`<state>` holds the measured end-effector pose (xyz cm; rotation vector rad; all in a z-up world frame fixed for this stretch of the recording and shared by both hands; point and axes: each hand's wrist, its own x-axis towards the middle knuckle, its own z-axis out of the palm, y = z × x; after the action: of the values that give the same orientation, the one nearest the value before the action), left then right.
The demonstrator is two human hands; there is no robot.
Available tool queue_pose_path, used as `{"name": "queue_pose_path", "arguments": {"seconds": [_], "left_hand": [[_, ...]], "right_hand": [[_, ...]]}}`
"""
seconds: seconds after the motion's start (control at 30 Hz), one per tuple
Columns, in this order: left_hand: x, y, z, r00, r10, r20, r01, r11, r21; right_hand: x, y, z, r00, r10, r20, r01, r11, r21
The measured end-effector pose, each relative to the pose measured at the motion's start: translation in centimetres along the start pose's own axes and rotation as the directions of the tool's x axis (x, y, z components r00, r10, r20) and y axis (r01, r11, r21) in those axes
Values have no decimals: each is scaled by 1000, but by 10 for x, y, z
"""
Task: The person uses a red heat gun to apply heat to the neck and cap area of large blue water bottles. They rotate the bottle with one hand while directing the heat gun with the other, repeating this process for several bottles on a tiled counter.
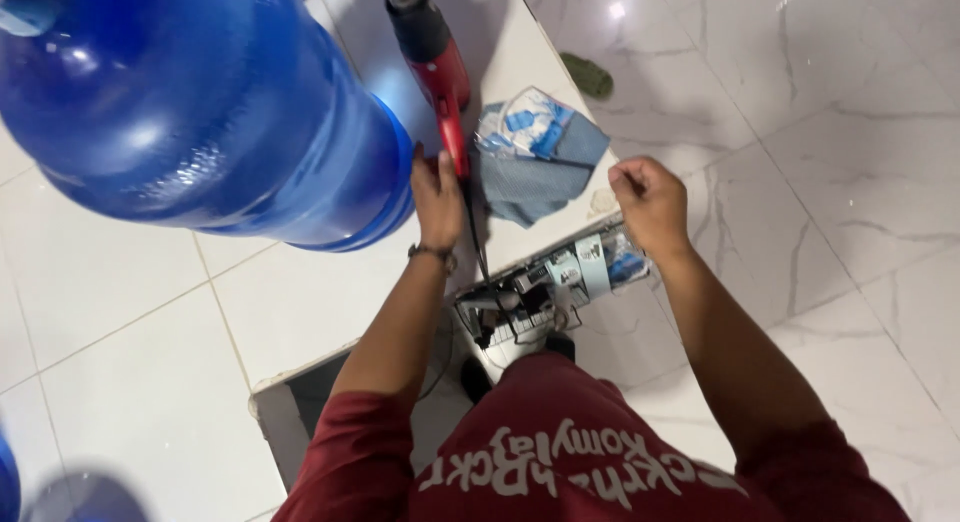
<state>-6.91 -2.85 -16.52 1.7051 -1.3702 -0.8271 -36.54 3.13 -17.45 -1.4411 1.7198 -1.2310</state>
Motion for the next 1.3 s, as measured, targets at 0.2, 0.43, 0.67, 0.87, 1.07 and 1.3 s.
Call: {"name": "queue_pose_path", "arguments": {"seconds": [0.2, 0.43, 0.67, 0.87, 1.07, 1.3], "left_hand": [[-142, -10, -51, 964, 193, 183, -181, 980, -81], [-207, -39, -32, 956, 213, 202, -208, 977, -46], [-162, -29, 69, 705, 365, 608, -523, 846, 99], [-144, -46, 122, 662, 351, 662, -617, 757, 217], [-129, -52, 131, 685, 263, 679, -543, 806, 235], [-121, -33, 113, 780, 193, 596, -476, 800, 365]], "right_hand": [[-44, 26, -6, 907, 260, 330, -126, 918, -377], [-111, 116, 23, 890, 374, 262, -298, 910, -288], [-112, 117, 24, 907, 216, 361, -154, 969, -193], [-109, 127, 33, 917, 218, 335, -199, 976, -91], [-100, 115, 28, 889, 275, 366, -255, 961, -103], [-89, 138, 28, 913, 215, 346, -182, 975, -126]]}}
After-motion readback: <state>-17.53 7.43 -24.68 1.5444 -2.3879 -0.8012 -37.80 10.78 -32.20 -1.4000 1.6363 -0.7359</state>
